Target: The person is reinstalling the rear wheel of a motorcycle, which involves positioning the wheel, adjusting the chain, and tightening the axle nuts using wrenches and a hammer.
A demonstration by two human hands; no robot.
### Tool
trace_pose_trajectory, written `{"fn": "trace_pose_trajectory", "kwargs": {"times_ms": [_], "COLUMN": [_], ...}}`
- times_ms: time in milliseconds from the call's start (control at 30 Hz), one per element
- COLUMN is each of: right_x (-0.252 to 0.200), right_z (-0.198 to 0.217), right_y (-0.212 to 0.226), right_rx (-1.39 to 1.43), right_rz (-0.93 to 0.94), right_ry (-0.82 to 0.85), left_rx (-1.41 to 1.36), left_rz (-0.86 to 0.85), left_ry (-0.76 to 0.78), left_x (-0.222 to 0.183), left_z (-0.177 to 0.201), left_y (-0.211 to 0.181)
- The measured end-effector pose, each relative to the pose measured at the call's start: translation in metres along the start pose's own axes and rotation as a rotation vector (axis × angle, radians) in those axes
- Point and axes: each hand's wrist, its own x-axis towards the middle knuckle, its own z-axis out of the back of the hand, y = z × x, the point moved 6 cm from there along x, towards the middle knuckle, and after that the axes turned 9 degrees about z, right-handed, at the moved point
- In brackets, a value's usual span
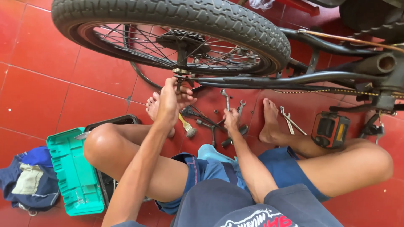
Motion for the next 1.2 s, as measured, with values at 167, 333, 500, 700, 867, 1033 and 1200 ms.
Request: {"fn": "trace_pose_trajectory", "kwargs": {"times_ms": [167,333,500,700,867,1033,1200], "right_x": [0.013,-0.004,-0.047,-0.078,-0.048,0.013,0.025], "right_z": [0.027,0.045,0.047,0.042,0.048,0.066,0.051], "right_y": [-0.012,-0.003,0.050,0.102,0.070,-0.027,-0.078], "right_rx": [0.102,0.154,0.275,0.226,0.206,-0.016,0.037], "right_rz": [-0.039,-0.035,0.051,0.103,0.165,0.132,0.070], "right_ry": [0.072,0.079,0.143,0.288,0.162,-0.122,-0.160], "left_rx": [-0.006,-0.142,-0.177,-0.169,-0.151,-0.215,-0.277], "left_rz": [-0.130,-0.072,-0.068,-0.152,-0.142,-0.126,-0.203], "left_ry": [-0.092,-0.112,-0.098,-0.107,-0.076,-0.095,-0.134], "left_x": [0.009,0.000,0.014,0.003,0.007,0.014,0.012], "left_z": [-0.002,-0.006,-0.006,-0.002,-0.004,-0.002,-0.008], "left_y": [0.009,0.013,0.020,0.013,0.015,0.024,0.028]}}
